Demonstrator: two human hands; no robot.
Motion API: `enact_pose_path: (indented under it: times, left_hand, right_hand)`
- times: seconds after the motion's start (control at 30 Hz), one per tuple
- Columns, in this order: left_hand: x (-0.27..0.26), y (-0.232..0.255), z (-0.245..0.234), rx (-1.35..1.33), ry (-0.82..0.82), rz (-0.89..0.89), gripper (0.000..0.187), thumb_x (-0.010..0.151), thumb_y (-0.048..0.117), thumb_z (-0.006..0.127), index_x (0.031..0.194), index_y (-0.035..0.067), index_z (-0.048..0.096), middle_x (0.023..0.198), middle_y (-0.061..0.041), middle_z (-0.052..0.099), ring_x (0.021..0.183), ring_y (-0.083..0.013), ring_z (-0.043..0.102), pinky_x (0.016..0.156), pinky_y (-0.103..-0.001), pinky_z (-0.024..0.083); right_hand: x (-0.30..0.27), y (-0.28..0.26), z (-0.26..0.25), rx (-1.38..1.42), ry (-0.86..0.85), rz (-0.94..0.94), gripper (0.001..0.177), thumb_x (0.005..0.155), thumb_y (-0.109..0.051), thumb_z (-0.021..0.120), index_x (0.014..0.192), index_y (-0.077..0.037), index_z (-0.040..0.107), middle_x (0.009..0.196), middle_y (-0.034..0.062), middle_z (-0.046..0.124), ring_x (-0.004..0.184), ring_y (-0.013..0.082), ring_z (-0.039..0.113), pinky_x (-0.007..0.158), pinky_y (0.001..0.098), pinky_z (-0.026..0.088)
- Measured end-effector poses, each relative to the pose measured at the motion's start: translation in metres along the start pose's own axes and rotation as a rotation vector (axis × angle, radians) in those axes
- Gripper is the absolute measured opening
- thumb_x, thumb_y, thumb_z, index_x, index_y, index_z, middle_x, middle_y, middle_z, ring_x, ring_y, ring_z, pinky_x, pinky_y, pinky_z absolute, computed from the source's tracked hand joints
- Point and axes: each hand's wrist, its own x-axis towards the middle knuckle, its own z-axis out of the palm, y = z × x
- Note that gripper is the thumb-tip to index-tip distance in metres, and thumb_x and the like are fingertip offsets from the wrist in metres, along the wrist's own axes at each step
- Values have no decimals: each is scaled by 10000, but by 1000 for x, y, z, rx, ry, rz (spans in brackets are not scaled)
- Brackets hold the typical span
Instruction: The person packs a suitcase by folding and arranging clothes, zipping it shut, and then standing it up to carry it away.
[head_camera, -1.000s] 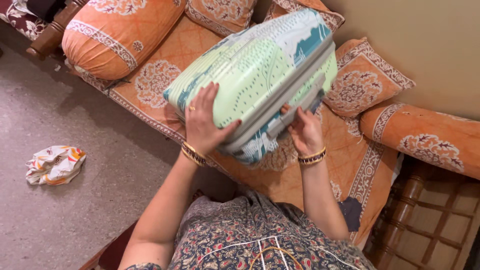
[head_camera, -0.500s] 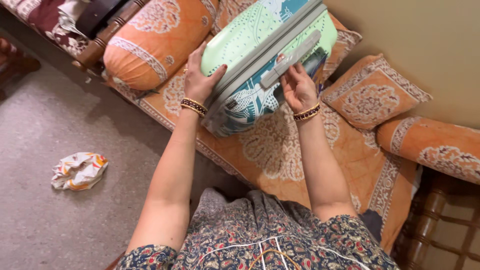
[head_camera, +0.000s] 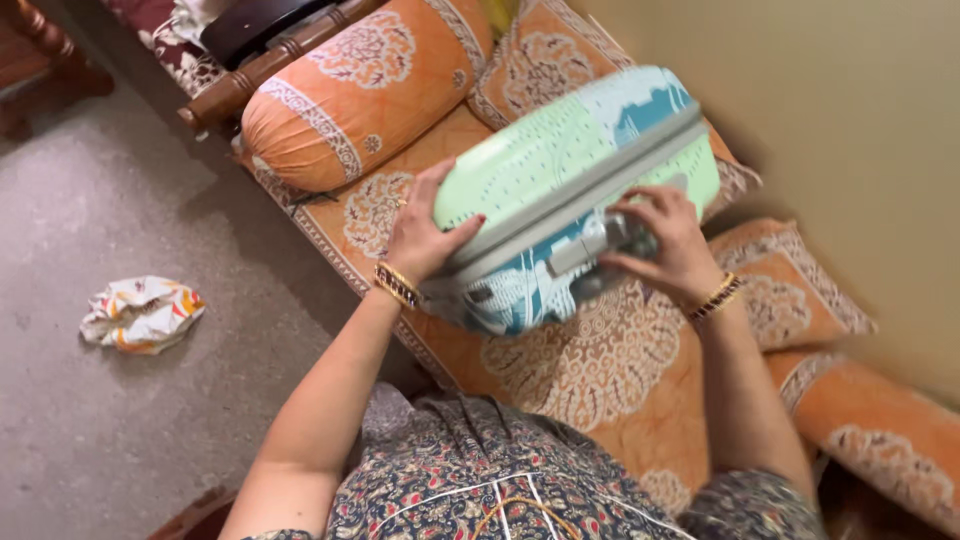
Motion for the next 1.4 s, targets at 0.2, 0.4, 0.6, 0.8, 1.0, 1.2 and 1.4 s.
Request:
enact_pose_path:
  times: [0.2, 0.4, 0.6, 0.8, 1.0, 1.2, 1.4]
  left_hand:
    - [0, 3, -4, 4, 7, 36, 879, 756, 431, 856, 1483, 102, 487, 1526, -173, 508, 1378, -366, 520, 1130, -455, 419]
    - [-5, -10, 4, -138, 53, 38, 1026, 640, 423, 916, 1475, 28, 467, 1520, -236, 461, 1390, -384, 468, 1169, -464, 369]
    - [-28, -24, -15, -239, -6, 24, 941, 680, 394, 908, 1462, 37, 526, 1484, -161, 581, 1411, -320, 529, 1217, -439, 385]
    - [-64, -42, -53, -363, -39, 30, 844, 728, 367, 880, 1434, 40, 553, 1492, -148, 582, 1419, -298, 531, 1214, -426, 406]
    - [-108, -41, -68, -479, 13, -36, 675, 779, 324, 874, 1346, 49, 630, 1453, -141, 635, 1376, -279, 585, 1187, -405, 449]
    - [-139, -38, -78, -474, 39, -43, 633, 770, 308, 864, 1318, 61, 667, 1433, -138, 652, 1336, -277, 620, 1160, -398, 480]
    - [-178, -46, -95, -530, 127, -61, 638, 789, 299, 856, 1341, 45, 662, 1426, -143, 659, 1333, -268, 623, 1149, -383, 485]
  right_hand:
    - [43, 6, 3, -50, -656, -87, 473, 668, -473, 866, 943, -112, 729, 892, 108, 710, 926, 312, 682, 841, 436, 504]
    - [45, 20, 25, 74, -907, -169, 438, 608, -517, 874, 738, -117, 751, 662, 156, 709, 636, 372, 701, 582, 476, 556]
    - [25, -29, 27, 19, -638, -30, 432, 535, -496, 901, 642, -110, 739, 549, 108, 672, 537, 312, 674, 529, 436, 539]
    - [8, -113, 25, 34, -538, -31, 484, 518, -500, 928, 522, -106, 647, 481, 94, 629, 473, 270, 652, 483, 417, 524]
    - [-31, -174, 25, 87, -588, -53, 360, 626, -407, 875, 622, -116, 663, 531, 56, 650, 494, 270, 653, 468, 420, 510]
    - [-70, -198, 27, -86, -904, 218, 249, 797, -440, 845, 814, -212, 748, 621, -3, 705, 451, 165, 685, 426, 365, 524]
    - [-59, -226, 13, -13, -787, 14, 264, 681, -348, 855, 745, -145, 700, 628, 33, 704, 483, 204, 686, 468, 381, 541]
